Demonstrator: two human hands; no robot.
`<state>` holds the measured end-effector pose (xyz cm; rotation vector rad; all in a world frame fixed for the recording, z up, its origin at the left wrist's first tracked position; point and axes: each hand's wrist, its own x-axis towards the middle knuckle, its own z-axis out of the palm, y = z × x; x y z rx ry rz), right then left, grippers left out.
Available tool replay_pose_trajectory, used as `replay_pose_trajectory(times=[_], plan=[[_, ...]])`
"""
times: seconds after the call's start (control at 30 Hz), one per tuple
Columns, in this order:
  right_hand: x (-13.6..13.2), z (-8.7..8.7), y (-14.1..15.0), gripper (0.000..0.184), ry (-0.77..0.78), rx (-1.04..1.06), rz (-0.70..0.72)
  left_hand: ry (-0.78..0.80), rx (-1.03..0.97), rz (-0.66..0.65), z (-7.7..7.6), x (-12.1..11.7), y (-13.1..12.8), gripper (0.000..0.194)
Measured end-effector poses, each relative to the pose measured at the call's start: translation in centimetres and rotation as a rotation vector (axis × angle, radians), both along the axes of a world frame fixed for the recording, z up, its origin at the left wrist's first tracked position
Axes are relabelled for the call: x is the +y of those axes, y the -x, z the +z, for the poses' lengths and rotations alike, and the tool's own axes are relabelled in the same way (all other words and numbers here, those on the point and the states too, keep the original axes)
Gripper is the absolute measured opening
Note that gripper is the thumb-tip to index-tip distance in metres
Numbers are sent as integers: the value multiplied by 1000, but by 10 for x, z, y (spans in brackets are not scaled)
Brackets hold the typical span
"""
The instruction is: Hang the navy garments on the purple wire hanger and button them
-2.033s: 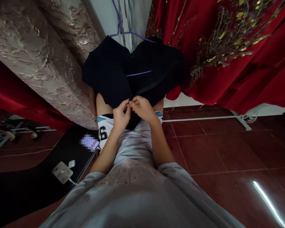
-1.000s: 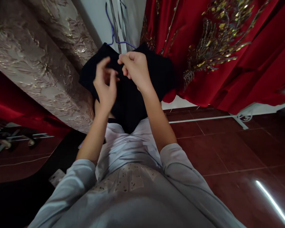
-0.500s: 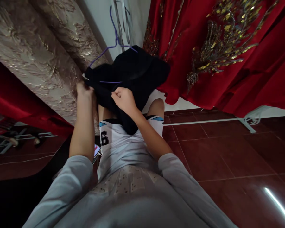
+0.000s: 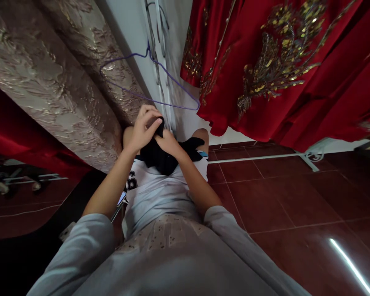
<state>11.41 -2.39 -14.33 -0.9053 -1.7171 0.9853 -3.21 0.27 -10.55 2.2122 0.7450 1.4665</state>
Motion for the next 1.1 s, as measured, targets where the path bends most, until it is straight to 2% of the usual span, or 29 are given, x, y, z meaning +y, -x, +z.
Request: replay_pose_trajectory(times=[0.07,0.17,0.23,0.27,0.33,0.43,0.5,0.57,0.63,0.7,0.8,0.83,0.9,0.97,1.03,1.1], plan=[[6,17,-2,13,-37,-49,45,48,45,15,-6,-3,8,56],[33,41,-13,6,-195,-59,-34,366,337,-62,-34,-3,32,77],[60,50,-21,15,-296,-12,-161,520,633,-59,-50,-3,53,74],[74,50,-25,19,-301,-13,-197,539,757,-43,-55,-3,65,69],[95,46,-35,14,-250,-47,-223,484,889,15,-55,1,94,57],[104,39,-60,12,-214,-81,-263,353,842,150,-35,12,141,45],[96,41,-79,17,-254,-97,-303,252,747,266,-11,21,165,45],[86,48,-91,27,-284,-119,-348,137,633,352,17,30,175,43],[77,55,-94,35,-283,-130,-403,47,487,380,46,36,165,42],[70,57,-88,34,-256,-144,-413,9,321,351,71,42,141,40],[56,54,-83,14,-296,-197,-338,37,213,255,96,48,101,47],[51,53,-87,12,-349,-205,-342,51,229,235,101,50,91,52],[40,56,-103,31,-463,-189,-431,75,293,224,107,53,81,53],[33,68,-130,42,-508,-151,-543,79,339,229,110,55,82,51],[33,88,-163,39,-441,-150,-527,65,331,230,115,57,89,47],[40,111,-191,34,-269,-191,-364,33,272,253,120,58,96,41]])
